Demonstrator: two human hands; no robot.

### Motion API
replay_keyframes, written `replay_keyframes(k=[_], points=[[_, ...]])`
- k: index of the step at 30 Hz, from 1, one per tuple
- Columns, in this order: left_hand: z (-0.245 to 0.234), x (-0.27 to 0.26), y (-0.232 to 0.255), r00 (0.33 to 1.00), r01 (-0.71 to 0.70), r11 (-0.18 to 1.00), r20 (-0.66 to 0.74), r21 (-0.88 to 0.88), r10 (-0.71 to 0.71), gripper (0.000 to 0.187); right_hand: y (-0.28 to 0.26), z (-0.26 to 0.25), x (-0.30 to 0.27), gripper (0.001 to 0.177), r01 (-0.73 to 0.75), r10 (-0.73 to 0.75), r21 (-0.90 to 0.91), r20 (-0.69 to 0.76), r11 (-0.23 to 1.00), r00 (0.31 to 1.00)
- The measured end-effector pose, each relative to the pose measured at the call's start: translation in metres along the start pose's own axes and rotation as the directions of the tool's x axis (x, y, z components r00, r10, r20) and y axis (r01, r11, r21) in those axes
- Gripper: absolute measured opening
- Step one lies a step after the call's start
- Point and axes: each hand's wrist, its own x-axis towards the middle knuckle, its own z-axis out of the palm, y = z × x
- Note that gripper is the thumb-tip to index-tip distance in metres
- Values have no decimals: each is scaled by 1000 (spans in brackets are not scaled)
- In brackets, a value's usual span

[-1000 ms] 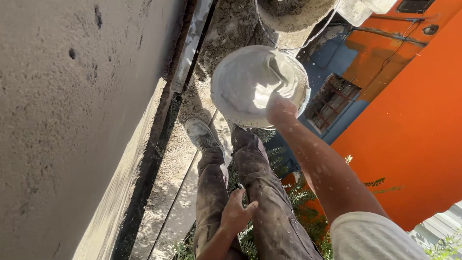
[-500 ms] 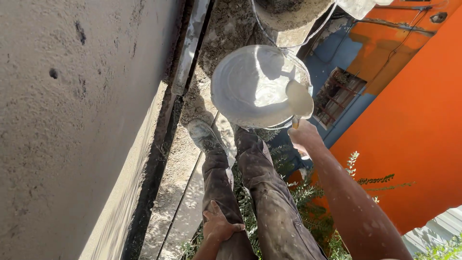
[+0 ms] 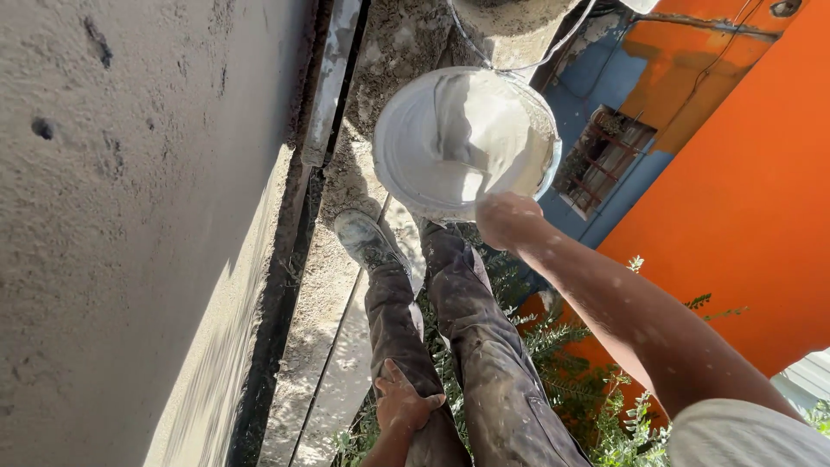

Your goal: The person mixes a white powdery substance in a bucket using a trowel. They then pour water from a bottle into the bucket and continue mixing the contents to form a paste.

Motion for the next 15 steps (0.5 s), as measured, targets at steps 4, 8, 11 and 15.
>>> replay_keyframes(k=[4, 8, 11, 15], points=[[-5, 1, 1, 1000, 7, 1000, 20, 10, -7, 146, 12, -59, -80, 63, -129, 92, 182, 198, 975, 976], [-4, 0, -2, 1000, -1, 1000, 15, 13, 1, 146, -3, -97, -67, 35, -242, 281, 388, -47, 890, 959], [-5, 4, -4, 1000, -9, 1000, -11, -8, 9, 145, 30, -4, 131, 31, -261, 231, -351, -124, 899, 965], [3, 9, -4, 999, 22, 1000, 40, 15, -23, 146, -21, 19, 115, 44, -226, 181, -380, -151, 897, 972]])
